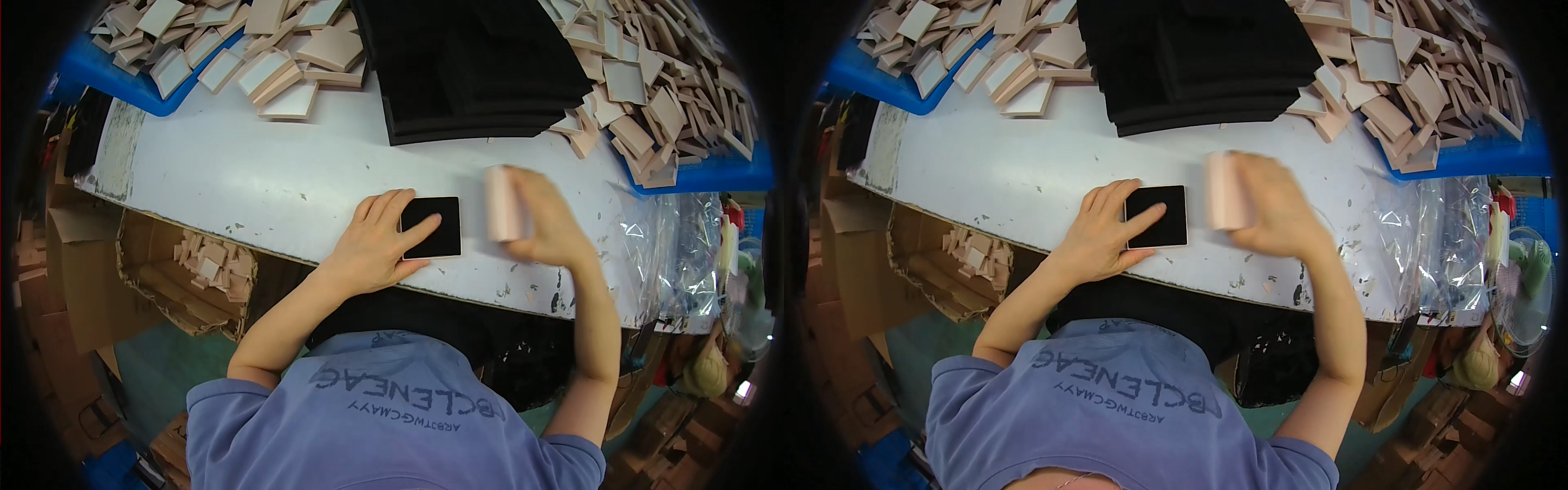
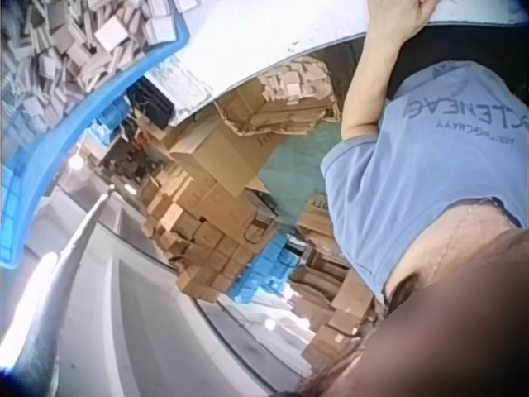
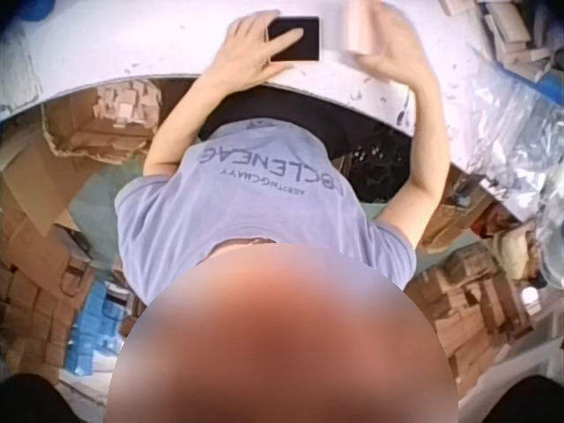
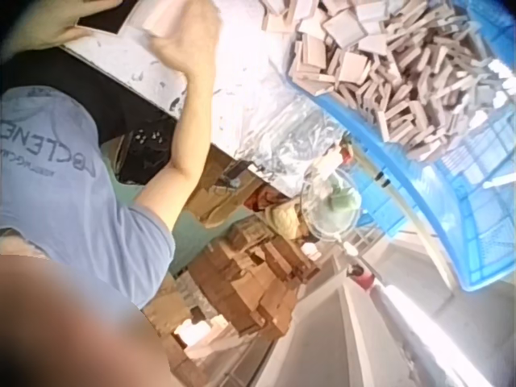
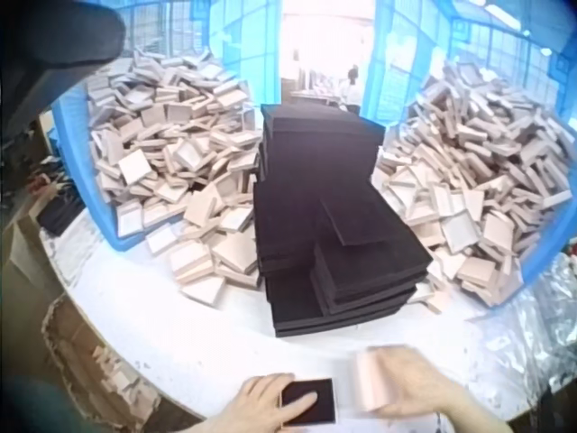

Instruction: Placing black foam inserts into small jewelry boxes and closing them with lids.

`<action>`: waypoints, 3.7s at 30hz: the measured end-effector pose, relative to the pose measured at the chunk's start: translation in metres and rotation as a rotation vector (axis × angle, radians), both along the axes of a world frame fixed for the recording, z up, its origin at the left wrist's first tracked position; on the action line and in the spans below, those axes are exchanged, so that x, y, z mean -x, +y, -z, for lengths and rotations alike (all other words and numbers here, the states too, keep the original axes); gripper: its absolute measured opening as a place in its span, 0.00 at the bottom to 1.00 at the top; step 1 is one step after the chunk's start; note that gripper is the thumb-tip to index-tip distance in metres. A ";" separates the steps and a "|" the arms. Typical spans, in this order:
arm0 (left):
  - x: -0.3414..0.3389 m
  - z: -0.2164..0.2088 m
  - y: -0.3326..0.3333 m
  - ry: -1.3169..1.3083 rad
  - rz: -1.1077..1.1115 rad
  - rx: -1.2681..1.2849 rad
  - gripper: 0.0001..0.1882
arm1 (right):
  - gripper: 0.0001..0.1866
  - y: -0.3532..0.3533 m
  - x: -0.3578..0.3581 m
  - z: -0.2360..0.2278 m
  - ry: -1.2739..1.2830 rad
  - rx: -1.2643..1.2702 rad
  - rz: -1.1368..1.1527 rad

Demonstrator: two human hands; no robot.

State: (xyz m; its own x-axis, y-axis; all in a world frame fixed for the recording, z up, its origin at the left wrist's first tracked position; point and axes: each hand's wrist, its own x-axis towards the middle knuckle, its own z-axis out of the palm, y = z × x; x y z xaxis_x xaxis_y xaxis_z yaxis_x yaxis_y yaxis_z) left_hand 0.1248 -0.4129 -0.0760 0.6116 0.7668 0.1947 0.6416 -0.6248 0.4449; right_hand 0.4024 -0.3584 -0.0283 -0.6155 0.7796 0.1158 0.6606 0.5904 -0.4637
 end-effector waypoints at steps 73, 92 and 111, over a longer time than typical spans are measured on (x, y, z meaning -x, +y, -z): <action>-0.022 -0.001 -0.007 -0.254 -0.131 -0.059 0.12 | 0.15 0.004 0.035 -0.030 0.099 -0.809 -0.102; -0.019 0.002 -0.015 -0.168 -0.084 -0.031 0.32 | 0.04 0.076 -0.059 0.029 -0.078 -0.733 0.525; -0.008 0.017 -0.008 -0.416 -0.076 -0.007 0.54 | 0.21 -0.057 0.040 0.055 1.203 1.065 0.716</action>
